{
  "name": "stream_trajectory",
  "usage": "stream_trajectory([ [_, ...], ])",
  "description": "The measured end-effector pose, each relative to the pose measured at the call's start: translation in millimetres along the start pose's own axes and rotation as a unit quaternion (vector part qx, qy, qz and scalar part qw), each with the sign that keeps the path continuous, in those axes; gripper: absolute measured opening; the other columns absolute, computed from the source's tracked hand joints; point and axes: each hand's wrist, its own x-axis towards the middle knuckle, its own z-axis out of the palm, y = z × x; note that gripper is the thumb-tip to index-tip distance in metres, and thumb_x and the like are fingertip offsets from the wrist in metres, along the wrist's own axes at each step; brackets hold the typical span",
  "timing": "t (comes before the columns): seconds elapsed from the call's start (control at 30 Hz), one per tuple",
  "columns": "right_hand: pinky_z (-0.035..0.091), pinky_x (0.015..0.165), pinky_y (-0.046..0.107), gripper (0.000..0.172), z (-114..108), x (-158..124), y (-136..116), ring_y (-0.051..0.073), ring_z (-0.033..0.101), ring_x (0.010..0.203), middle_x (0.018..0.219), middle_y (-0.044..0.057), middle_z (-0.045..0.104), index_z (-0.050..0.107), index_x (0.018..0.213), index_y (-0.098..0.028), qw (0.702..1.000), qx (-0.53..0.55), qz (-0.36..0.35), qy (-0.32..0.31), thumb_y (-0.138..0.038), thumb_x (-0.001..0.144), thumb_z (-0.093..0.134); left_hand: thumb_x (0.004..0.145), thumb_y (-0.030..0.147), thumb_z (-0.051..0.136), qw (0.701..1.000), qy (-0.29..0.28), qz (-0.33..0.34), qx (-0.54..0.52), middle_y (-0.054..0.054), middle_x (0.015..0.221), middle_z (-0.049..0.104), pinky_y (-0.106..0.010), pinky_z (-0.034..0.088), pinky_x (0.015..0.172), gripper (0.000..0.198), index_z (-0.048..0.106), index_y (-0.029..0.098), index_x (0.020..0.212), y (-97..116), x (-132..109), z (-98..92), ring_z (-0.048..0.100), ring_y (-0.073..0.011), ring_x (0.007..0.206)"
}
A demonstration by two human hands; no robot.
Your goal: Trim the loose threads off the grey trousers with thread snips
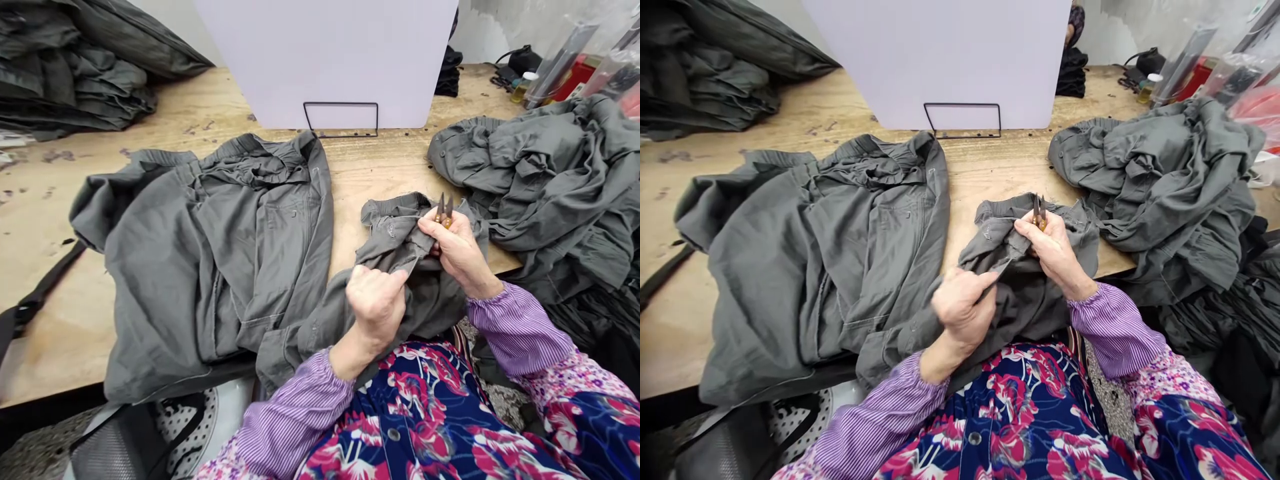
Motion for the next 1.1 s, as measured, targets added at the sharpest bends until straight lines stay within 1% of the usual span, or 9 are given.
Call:
stream_trajectory([
  [0.13,0.022,0.036,0.019,0.027,3.2,-13.4,1.7,0.005,0.025,0.040,0.054,-0.007,0.028,0.040,0.069,-0.021,0.999,0.045,0.007,0.020,-0.039,0.076,0.060,0.075,0.010,0.056,0.984,0.051,0.167,0.044,0.005,0.047,0.041,-0.029,0.029,0.057,0.015,0.061,0.022,0.083,-9.2,14.3,-17.5,0.039,-0.0108,0.048],
  [0.3,0.021,0.037,0.020,0.032,7.7,-12.9,42.9,0.004,0.024,0.040,0.051,-0.009,0.029,0.042,0.065,-0.020,0.997,0.029,0.072,-0.004,-0.042,0.070,0.065,0.073,0.006,0.055,0.983,0.079,0.164,0.027,0.006,0.044,0.035,-0.030,0.022,0.054,0.013,0.055,0.019,0.072,-28.4,1.4,9.5,0.032,-0.0102,0.046],
  [0.47,0.032,0.051,0.021,0.017,-11.1,-18.7,20.2,0.007,0.039,0.055,0.064,-0.004,0.044,0.059,0.080,-0.017,0.986,-0.123,-0.113,-0.013,-0.032,0.075,0.065,0.074,0.007,0.057,0.981,0.091,0.170,0.008,0.006,0.046,0.036,-0.029,0.021,0.055,0.012,0.056,0.019,0.077,-34.9,-11.6,16.9,0.031,-0.0100,0.048],
  [0.57,0.032,0.053,0.022,0.017,-18.3,-22.5,-1.0,0.008,0.040,0.058,0.065,-0.002,0.046,0.065,0.090,-0.016,0.946,-0.215,-0.217,-0.114,-0.029,0.079,0.063,0.073,0.006,0.057,0.981,0.086,0.176,0.007,0.006,0.047,0.036,-0.029,0.023,0.055,0.013,0.055,0.018,0.077,-33.0,-10.3,12.3,0.031,-0.0104,0.049],
  [0.63,0.031,0.054,0.022,0.016,-17.3,-23.7,-3.9,0.008,0.040,0.058,0.064,-0.002,0.047,0.065,0.090,-0.014,0.921,-0.260,-0.228,-0.181,-0.028,0.080,0.062,0.073,0.007,0.057,0.979,0.078,0.186,0.008,0.005,0.047,0.037,-0.029,0.024,0.055,0.012,0.055,0.018,0.077,-31.7,-10.1,11.4,0.031,-0.0107,0.051],
  [0.77,0.027,0.054,0.022,0.018,-9.0,-25.2,6.8,0.006,0.036,0.054,0.058,-0.004,0.044,0.056,0.067,-0.013,0.906,-0.295,-0.176,-0.248,-0.022,0.082,0.057,0.074,0.009,0.057,0.979,0.069,0.192,0.000,0.005,0.047,0.036,-0.030,0.023,0.056,0.010,0.055,0.018,0.078,-30.3,-14.5,12.7,0.030,-0.0108,0.051],
  [0.87,0.025,0.052,0.022,0.022,-6.1,-26.2,11.8,0.006,0.032,0.053,0.055,-0.005,0.040,0.050,0.063,-0.014,0.931,-0.245,-0.116,-0.246,-0.024,0.081,0.058,0.074,0.008,0.055,0.979,0.053,0.198,-0.005,0.005,0.046,0.035,-0.030,0.024,0.056,0.010,0.054,0.018,0.078,-29.6,-18.4,11.4,0.030,-0.0112,0.051],
  [0.97,0.021,0.046,0.020,0.026,-8.1,-26.6,10.3,0.005,0.027,0.049,0.055,-0.006,0.035,0.045,0.065,-0.016,0.969,-0.073,-0.003,-0.237,-0.031,0.082,0.058,0.075,0.007,0.053,0.978,0.047,0.202,-0.012,0.005,0.046,0.034,-0.029,0.025,0.056,0.011,0.053,0.018,0.077,-28.9,-21.3,8.6,0.030,-0.0112,0.051],
  [1.1,0.015,0.040,0.019,0.032,-13.8,-28.8,2.5,0.005,0.020,0.046,0.055,-0.008,0.024,0.037,0.065,-0.019,0.969,0.150,0.076,-0.183,-0.036,0.083,0.057,0.074,0.007,0.054,0.979,0.038,0.201,-0.014,0.005,0.046,0.033,-0.028,0.027,0.057,0.013,0.052,0.019,0.077,-28.5,-24.4,7.4,0.030,-0.0107,0.051],
])
